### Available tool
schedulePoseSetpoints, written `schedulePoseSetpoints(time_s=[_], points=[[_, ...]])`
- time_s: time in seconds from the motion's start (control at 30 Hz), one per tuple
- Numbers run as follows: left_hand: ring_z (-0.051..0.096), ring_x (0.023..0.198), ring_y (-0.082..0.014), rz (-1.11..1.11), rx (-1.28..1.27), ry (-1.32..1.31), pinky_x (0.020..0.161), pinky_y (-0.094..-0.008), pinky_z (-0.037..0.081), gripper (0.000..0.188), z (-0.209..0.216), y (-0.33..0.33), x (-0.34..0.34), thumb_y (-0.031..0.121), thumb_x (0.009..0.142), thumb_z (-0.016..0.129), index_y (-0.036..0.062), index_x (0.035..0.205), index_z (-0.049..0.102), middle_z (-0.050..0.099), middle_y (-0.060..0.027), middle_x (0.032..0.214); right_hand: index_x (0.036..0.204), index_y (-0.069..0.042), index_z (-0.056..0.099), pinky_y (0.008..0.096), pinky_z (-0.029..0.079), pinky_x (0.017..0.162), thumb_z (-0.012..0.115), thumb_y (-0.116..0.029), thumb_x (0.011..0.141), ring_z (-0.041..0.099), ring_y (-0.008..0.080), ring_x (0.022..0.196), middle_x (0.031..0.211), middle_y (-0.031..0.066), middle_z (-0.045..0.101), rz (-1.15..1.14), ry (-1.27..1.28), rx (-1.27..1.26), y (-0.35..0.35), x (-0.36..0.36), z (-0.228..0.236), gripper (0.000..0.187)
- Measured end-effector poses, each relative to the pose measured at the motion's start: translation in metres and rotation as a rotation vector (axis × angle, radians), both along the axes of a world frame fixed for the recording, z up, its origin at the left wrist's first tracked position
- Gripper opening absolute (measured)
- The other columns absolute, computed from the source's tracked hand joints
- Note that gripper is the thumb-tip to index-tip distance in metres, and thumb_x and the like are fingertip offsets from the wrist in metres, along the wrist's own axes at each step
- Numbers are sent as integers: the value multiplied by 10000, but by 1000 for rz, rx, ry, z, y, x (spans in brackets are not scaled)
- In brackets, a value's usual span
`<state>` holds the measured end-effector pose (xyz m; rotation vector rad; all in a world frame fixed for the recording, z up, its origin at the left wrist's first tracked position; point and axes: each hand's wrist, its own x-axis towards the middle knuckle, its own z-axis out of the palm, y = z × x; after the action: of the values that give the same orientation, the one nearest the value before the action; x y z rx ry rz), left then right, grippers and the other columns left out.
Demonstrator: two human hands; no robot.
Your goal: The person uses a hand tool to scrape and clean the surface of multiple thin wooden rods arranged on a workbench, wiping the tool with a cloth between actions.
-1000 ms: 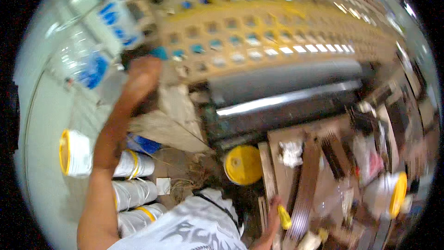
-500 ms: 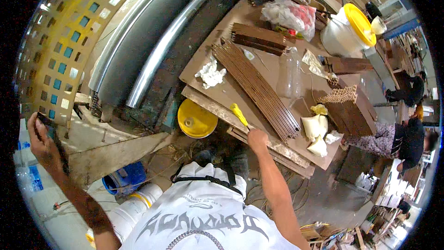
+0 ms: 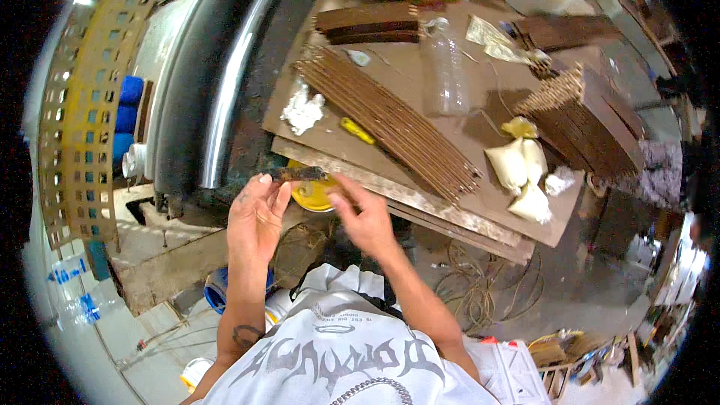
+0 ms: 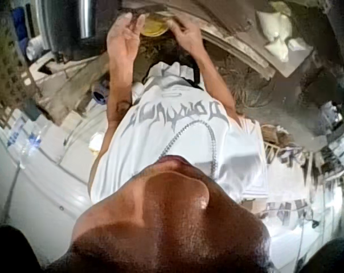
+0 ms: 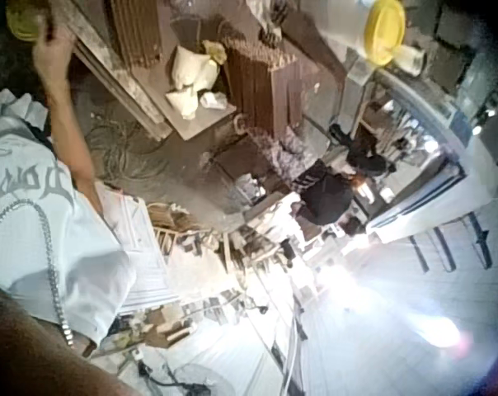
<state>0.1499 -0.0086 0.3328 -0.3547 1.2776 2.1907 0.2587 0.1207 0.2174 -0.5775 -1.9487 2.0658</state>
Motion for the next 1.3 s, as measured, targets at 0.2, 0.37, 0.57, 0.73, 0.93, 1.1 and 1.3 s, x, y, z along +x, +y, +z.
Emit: schedulePoseSetpoints(time_s=[0.2, 0.37, 0.57, 0.73, 0.93, 1.1, 1.3], points=[[699, 970, -289, -157, 67, -32, 834, -366, 611, 132, -14, 53, 53, 77, 927, 647, 18, 1030, 590, 685, -151, 1026, 1228, 5, 643, 235, 489, 816, 656, -228, 967, 620, 95, 914, 1093, 68, 704, -319, 176, -447, 34, 37, 56, 350], [665, 984, -251, -409, -331, 256, 817, -351, 587, 183, -8, 85, 66, 93, 939, 639, 4, 1087, 576, 644, -128, 1121, 1096, 10, 708, 248, 505, 710, 666, -167, 953, 637, 110, 826, 1011, 72, 728, -430, 168, -397, 65, 53, 60, 232], [635, 958, -261, -560, -687, 1184, 830, -346, 518, 291, 2, 119, 36, 101, 826, 757, 52, 1104, 684, 612, -128, 1127, 1038, -44, 706, 328, 483, 633, 718, -18, 819, 612, 265, 745, 907, 113, 670, -426, 102, 352, 95, 37, 78, 221], [654, 791, -253, -771, -436, 1239, 681, -337, 537, 259, -19, 141, -2, 42, 771, 782, 50, 1014, 693, 653, -85, 937, 993, -46, 667, 373, 465, 627, 748, -10, 721, 569, 295, 753, 887, 102, 607, -197, -24, 628, 109, 25, 65, 286], [690, 705, -205, -642, -311, 160, 639, -303, 567, 174, -104, 110, -44, 136, 931, 680, -29, 985, 663, 688, -123, 839, 1159, 9, 654, 310, 563, 685, 795, -166, 820, 684, 212, 820, 967, 108, 660, -159, -312, -399, 96, 20, 3, 407], [655, 670, -141, -700, -266, -168, 609, -260, 545, 217, -179, 94, -68, 187, 1011, 567, -23, 977, 613, 659, -72, 784, 1171, 108, 612, 354, 600, 729, 804, -275, 826, 688, 276, 875, 1130, 213, 604, -387, 24, -664, 70, 1, -66, 550], [558, 597, -162, -986, -579, 512, 560, -293, 461, 129, -235, 91, -89, 143, 959, 598, 24, 926, 561, 546, -55, 678, 1129, 132, 608, 354, 602, 738, 700, -189, 927, 700, 251, 856, 1051, 197, 641, -515, -218, -326, 59, -58, -102, 390]])
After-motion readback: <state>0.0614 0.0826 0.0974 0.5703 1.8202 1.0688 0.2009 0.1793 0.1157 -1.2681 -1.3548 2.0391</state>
